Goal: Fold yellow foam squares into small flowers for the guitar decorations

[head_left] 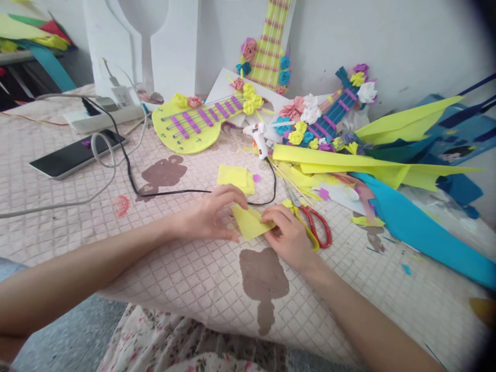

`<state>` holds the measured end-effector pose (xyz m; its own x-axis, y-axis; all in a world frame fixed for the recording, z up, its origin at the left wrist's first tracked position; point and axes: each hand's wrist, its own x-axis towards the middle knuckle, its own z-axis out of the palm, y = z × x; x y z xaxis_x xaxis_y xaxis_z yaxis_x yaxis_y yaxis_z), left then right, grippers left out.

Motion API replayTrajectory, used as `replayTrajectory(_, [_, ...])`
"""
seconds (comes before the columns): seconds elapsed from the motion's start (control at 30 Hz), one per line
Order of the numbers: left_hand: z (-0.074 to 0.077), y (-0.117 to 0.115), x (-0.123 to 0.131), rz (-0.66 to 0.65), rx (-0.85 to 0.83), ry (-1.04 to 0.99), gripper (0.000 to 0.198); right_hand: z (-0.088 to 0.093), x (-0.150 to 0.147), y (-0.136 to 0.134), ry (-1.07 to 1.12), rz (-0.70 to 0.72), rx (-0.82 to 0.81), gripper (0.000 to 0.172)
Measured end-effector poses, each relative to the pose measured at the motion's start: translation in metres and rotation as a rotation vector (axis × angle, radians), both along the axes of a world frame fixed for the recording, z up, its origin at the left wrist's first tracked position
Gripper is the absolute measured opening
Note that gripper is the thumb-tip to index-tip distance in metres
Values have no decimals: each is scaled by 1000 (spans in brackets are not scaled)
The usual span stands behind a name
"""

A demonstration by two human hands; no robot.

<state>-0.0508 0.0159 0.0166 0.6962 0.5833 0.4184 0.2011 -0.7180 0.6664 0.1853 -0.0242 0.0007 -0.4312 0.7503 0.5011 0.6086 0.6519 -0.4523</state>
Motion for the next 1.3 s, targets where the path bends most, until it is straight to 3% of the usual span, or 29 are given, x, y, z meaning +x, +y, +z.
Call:
replayTrajectory(0.13, [-2,-14,10,-59,173,135,54,1,-6,-5,-39,-22,43,19])
replayTrajectory(0.3, [-3,-14,12,-53,270,130,14,1,-9,-8,-104,59,75,18])
replayTrajectory(0.57, [0,-3,1,-124,225,114,19,2,-1,-3,-36,191,54,19])
replayTrajectory(0.7, [-2,0,-3,-111,188,180,17,2,2,-2,-101,217,66,18])
replayTrajectory(0.87, [2,4,-7,-145,86,217,9,1,3,0,-69,284,-122,28])
replayTrajectory(1.0, [7,5,-9,-187,81,216,14,-1,3,2,-27,316,-190,25])
replayTrajectory(1.17, [5,4,-10,-90,149,169,14,0,5,2,-89,296,-93,16])
replayTrajectory(1.3, [2,1,-9,-28,95,164,16,2,5,0,-161,289,-48,15])
